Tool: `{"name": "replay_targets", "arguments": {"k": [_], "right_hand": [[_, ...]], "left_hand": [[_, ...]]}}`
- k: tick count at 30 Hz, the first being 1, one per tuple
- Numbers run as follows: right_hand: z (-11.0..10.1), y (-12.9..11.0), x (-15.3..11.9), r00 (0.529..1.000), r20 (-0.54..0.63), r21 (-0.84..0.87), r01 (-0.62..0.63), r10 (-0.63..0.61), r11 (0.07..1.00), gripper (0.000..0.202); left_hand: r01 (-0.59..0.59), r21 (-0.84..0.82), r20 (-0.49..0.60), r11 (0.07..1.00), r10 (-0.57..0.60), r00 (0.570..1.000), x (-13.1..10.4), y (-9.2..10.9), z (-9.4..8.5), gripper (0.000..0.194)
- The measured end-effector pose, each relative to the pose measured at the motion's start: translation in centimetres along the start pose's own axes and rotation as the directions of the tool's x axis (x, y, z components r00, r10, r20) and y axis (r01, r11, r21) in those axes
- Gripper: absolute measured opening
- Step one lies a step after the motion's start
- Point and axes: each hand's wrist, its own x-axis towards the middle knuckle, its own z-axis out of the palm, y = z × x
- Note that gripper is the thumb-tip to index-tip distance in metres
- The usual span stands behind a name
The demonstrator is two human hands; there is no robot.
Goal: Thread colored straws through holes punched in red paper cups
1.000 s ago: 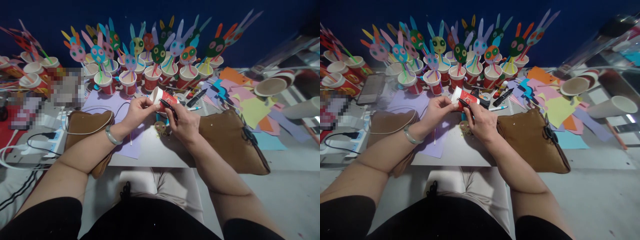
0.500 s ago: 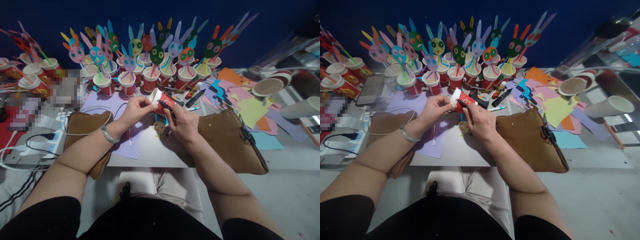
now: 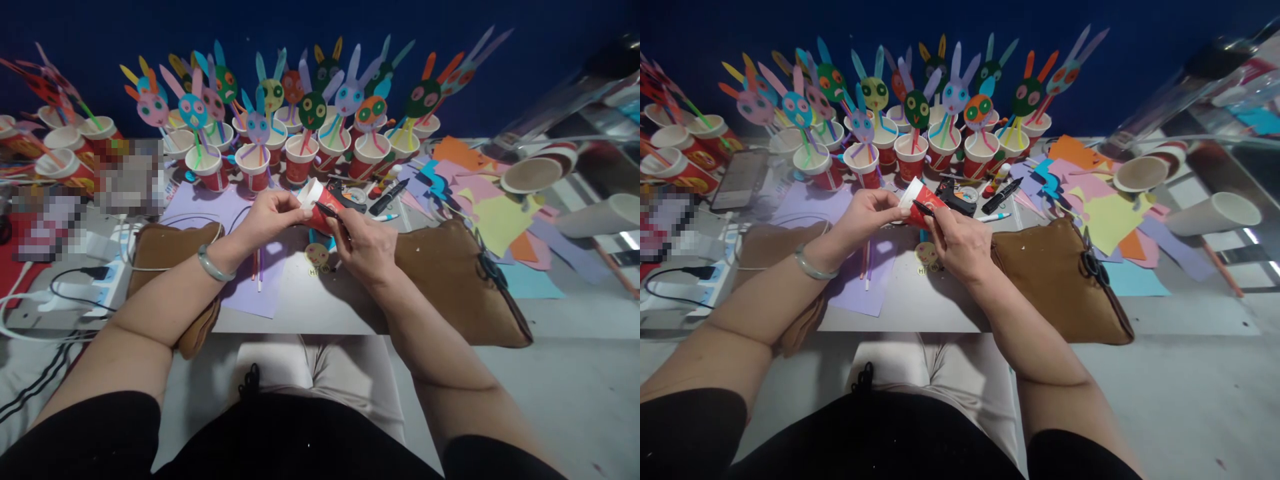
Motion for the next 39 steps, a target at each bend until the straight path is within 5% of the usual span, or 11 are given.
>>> {"name": "replay_targets", "arguments": {"k": [7,11,17,22,26,28,30,35,39], "right_hand": [[-0.1,-0.1,0.0,0.999,0.003,0.104,-0.035,0.035,0.994,0.039],[-0.2,-0.1,0.5,0.986,0.091,0.391,-0.163,0.139,0.906,0.039],[-0.3,0.2,1.5,0.884,0.433,0.811,-0.467,0.176,0.353,0.055],[-0.8,0.5,2.0,0.715,0.694,0.719,-0.692,0.081,-0.054,0.058],[-1.1,0.7,2.3,0.620,0.784,0.611,-0.770,0.009,-0.185,0.055],[-1.0,0.8,2.3,0.611,0.791,0.603,-0.779,0.006,-0.172,0.055],[-0.7,0.8,2.2,0.660,0.749,0.662,-0.745,0.059,-0.080,0.056],[-0.3,1.0,1.8,0.889,0.411,0.780,-0.457,0.202,0.426,0.056],[-0.5,1.1,1.5,0.957,0.220,0.688,-0.289,0.188,0.665,0.049]], "left_hand": [[-0.033,0.040,0.062,0.999,0.031,0.998,0.3,-0.2,-0.7,0.045],[-0.033,0.065,0.109,0.997,0.025,0.994,0.7,-0.3,-1.4,0.049],[-0.017,0.027,0.197,0.999,0.012,0.980,1.2,-0.2,-2.0,0.053],[-0.029,0.031,0.220,0.999,0.021,0.975,1.1,0.2,-2.0,0.053],[-0.039,0.044,0.242,0.998,0.027,0.970,1.1,0.6,-2.2,0.051],[-0.039,0.047,0.248,0.998,0.026,0.968,1.1,0.6,-2.3,0.050],[-0.033,0.052,0.248,0.998,0.019,0.969,1.2,0.4,-2.4,0.049],[-0.022,0.049,0.223,0.999,0.010,0.975,1.3,0.0,-2.4,0.049],[-0.008,0.026,0.222,1.000,0.002,0.975,1.2,0.2,-2.3,0.048]]}}
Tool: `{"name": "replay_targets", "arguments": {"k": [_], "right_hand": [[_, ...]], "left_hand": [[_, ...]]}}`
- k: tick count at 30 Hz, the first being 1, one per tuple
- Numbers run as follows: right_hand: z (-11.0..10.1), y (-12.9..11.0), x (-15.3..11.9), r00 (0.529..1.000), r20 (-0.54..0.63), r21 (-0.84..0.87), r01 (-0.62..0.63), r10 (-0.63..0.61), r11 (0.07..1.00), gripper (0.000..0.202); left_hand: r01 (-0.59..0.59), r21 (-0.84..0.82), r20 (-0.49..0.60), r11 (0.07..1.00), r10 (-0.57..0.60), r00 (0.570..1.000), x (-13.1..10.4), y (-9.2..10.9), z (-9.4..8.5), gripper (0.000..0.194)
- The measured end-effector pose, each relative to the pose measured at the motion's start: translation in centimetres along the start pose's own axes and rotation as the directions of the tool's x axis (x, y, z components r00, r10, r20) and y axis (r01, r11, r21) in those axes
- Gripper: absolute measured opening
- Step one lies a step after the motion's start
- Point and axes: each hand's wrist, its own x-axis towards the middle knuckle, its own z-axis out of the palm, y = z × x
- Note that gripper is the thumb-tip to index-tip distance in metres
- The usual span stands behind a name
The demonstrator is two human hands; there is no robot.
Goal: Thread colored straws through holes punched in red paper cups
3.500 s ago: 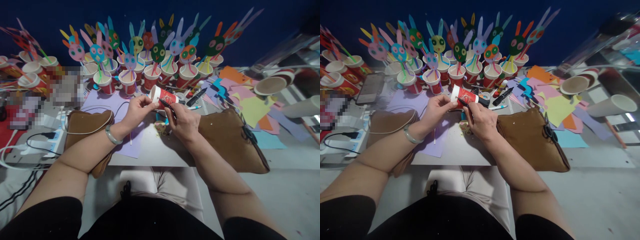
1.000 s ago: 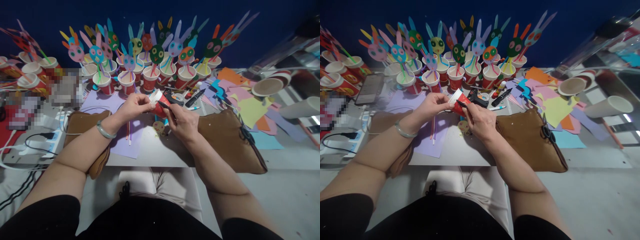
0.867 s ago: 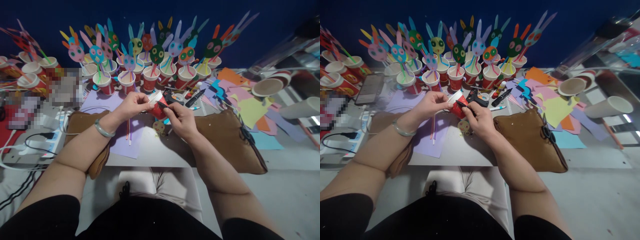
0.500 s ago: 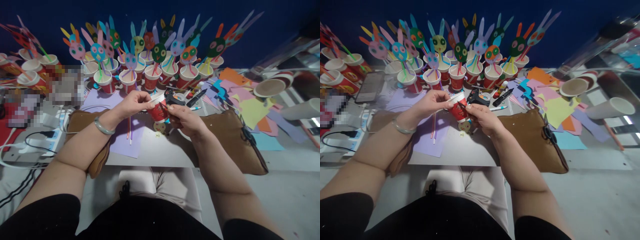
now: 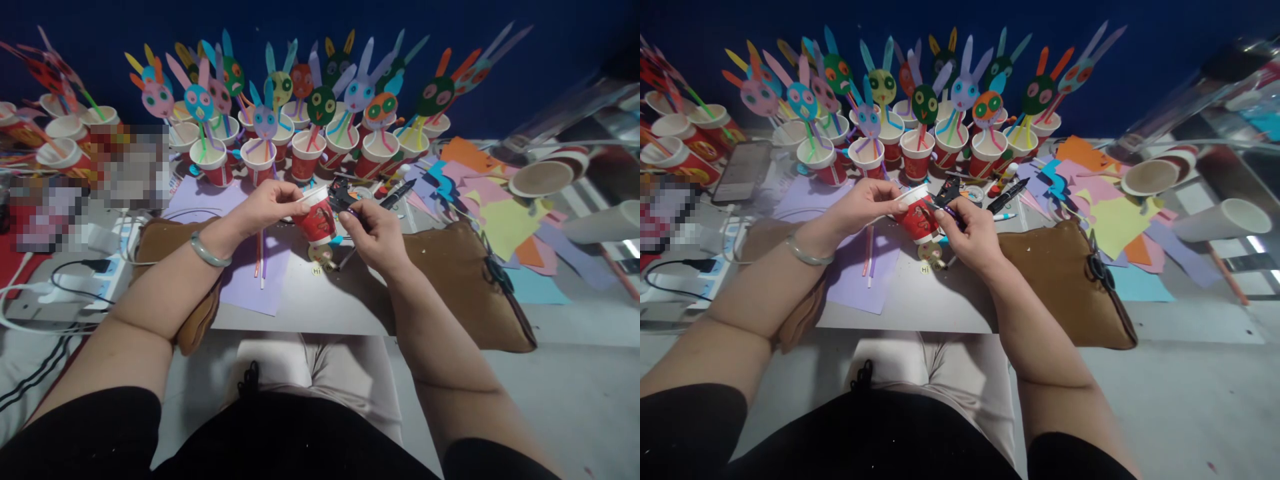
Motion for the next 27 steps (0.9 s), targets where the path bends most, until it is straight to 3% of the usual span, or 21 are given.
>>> {"name": "replay_targets", "arguments": {"k": [7,15,27], "right_hand": [[0.10,0.19,-0.25,0.994,0.021,-0.191,0.110,-0.108,0.975,0.032],[-0.48,0.46,-0.07,0.975,0.135,-0.167,0.201,-0.179,0.965,0.029],[-0.81,0.30,-0.07,0.968,0.174,-0.181,0.211,-0.180,0.960,0.037]], "left_hand": [[0.028,0.010,0.039,1.000,-0.029,0.999,-0.18,0.42,-0.03,0.049],[0.064,-0.026,0.186,0.998,-0.058,0.981,-0.39,0.59,-0.46,0.041],[0.005,0.020,0.210,1.000,-0.009,0.978,-0.40,0.69,-0.58,0.042]]}}
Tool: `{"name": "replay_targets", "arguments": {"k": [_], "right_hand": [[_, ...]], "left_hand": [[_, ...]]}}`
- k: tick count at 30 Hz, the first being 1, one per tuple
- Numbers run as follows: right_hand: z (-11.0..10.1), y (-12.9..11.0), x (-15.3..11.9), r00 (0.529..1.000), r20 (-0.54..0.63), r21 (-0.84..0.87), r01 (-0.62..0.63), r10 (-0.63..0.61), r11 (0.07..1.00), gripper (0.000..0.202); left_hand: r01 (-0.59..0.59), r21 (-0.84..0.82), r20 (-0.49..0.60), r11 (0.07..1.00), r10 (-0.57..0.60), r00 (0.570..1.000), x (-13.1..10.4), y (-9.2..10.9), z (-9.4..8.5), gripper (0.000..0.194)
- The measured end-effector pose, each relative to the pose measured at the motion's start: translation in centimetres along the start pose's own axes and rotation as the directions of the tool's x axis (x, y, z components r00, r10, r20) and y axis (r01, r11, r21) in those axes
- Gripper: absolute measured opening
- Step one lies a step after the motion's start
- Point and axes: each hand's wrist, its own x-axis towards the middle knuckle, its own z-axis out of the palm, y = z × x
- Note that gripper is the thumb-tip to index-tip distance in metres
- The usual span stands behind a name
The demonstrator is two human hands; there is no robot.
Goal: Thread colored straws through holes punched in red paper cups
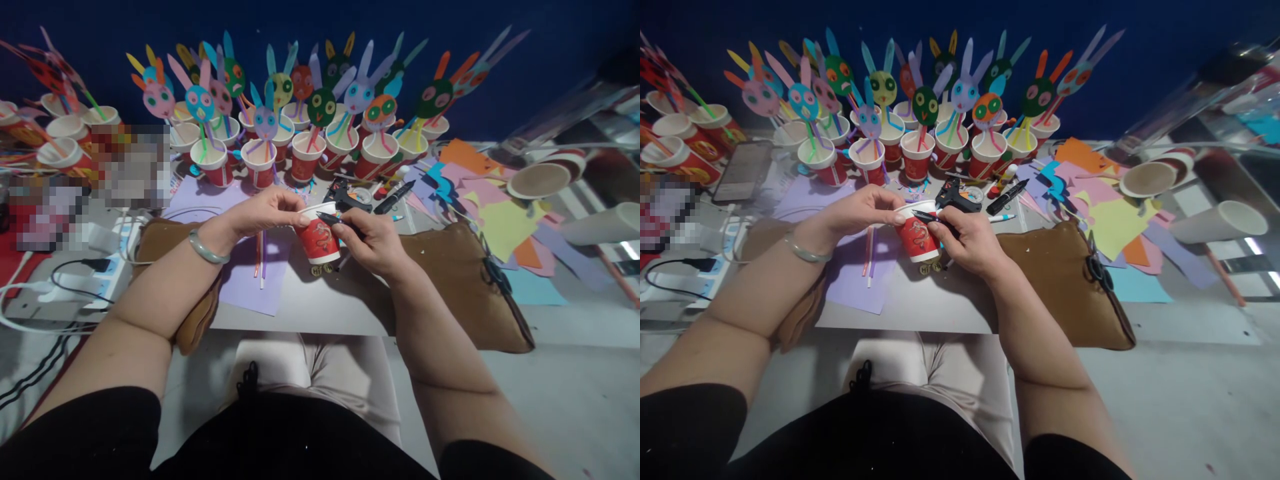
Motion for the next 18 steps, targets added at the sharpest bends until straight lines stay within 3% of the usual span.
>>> {"name": "replay_targets", "arguments": {"k": [7,10,14,18], "right_hand": [[0.0,-0.5,0.2,0.999,0.019,0.167,-0.038,0.035,0.985,0.048],[0.1,-0.6,0.3,0.997,-0.040,0.253,-0.055,0.067,0.966,0.053],[0.6,-0.6,0.1,0.980,-0.164,0.111,-0.093,0.111,0.989,0.048],[1.2,-0.7,-0.3,0.973,-0.211,-0.058,-0.111,0.097,0.992,0.036]], "left_hand": [[0.008,-0.018,0.000,1.000,-0.008,1.000,0.0,0.0,0.1,0.044],[0.011,-0.053,-0.043,0.999,-0.013,0.999,0.2,-0.1,0.3,0.048],[-0.005,-0.085,-0.169,0.996,-0.009,0.985,0.6,-0.7,0.7,0.050],[-0.039,-0.096,-0.236,0.995,0.015,0.972,0.8,-1.3,1.3,0.049]]}}
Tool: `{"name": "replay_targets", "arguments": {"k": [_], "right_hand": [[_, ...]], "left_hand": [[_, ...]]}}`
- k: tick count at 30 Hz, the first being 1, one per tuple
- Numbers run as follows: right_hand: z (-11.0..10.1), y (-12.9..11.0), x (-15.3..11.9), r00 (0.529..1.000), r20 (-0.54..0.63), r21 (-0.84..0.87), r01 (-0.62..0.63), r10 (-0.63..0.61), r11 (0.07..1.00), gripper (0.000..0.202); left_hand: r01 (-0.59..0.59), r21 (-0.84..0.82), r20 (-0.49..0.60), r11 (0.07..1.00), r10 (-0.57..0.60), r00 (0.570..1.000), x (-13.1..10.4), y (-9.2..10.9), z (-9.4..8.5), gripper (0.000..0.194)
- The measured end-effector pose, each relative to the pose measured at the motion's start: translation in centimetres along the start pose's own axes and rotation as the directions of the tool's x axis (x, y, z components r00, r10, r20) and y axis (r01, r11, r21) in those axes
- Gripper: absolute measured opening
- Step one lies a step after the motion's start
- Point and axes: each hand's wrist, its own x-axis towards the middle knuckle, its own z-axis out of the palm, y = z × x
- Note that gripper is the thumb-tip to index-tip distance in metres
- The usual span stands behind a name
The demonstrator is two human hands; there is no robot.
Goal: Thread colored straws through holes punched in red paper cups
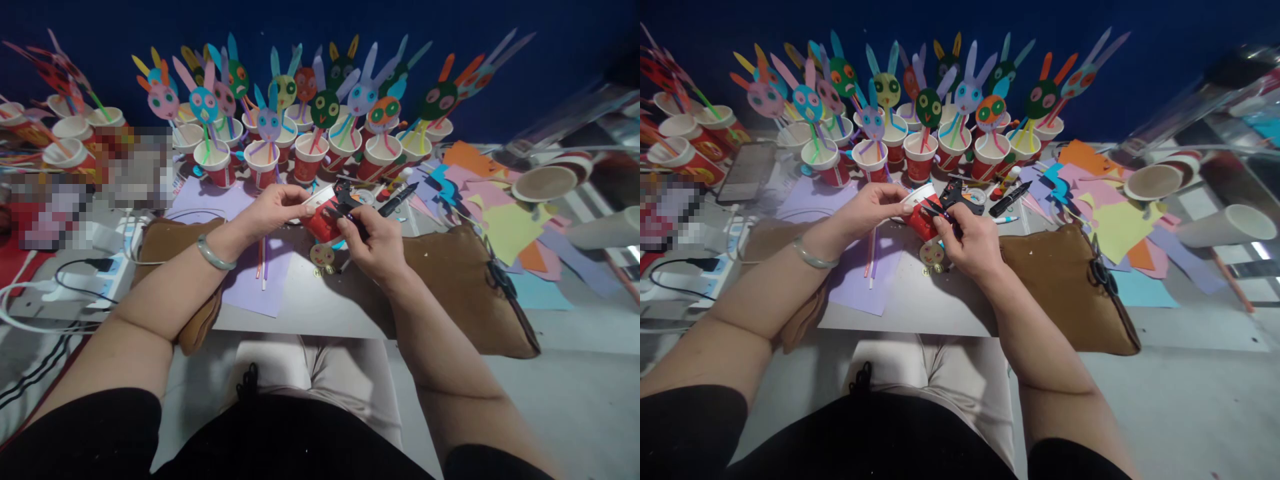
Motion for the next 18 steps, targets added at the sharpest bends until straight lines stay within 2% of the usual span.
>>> {"name": "replay_targets", "arguments": {"k": [8,18], "right_hand": [[0.3,-0.3,-0.5,0.999,-0.023,-0.213,0.020,-0.026,0.977,0.032],[0.8,-0.7,-0.9,0.993,-0.100,-0.382,0.015,-0.057,0.924,0.036]], "left_hand": [[-0.022,0.051,-0.064,0.998,0.025,0.998,-0.5,0.1,1.0,0.044],[-0.143,0.086,-0.268,0.986,0.161,0.950,-1.5,-1.0,3.2,0.042]]}}
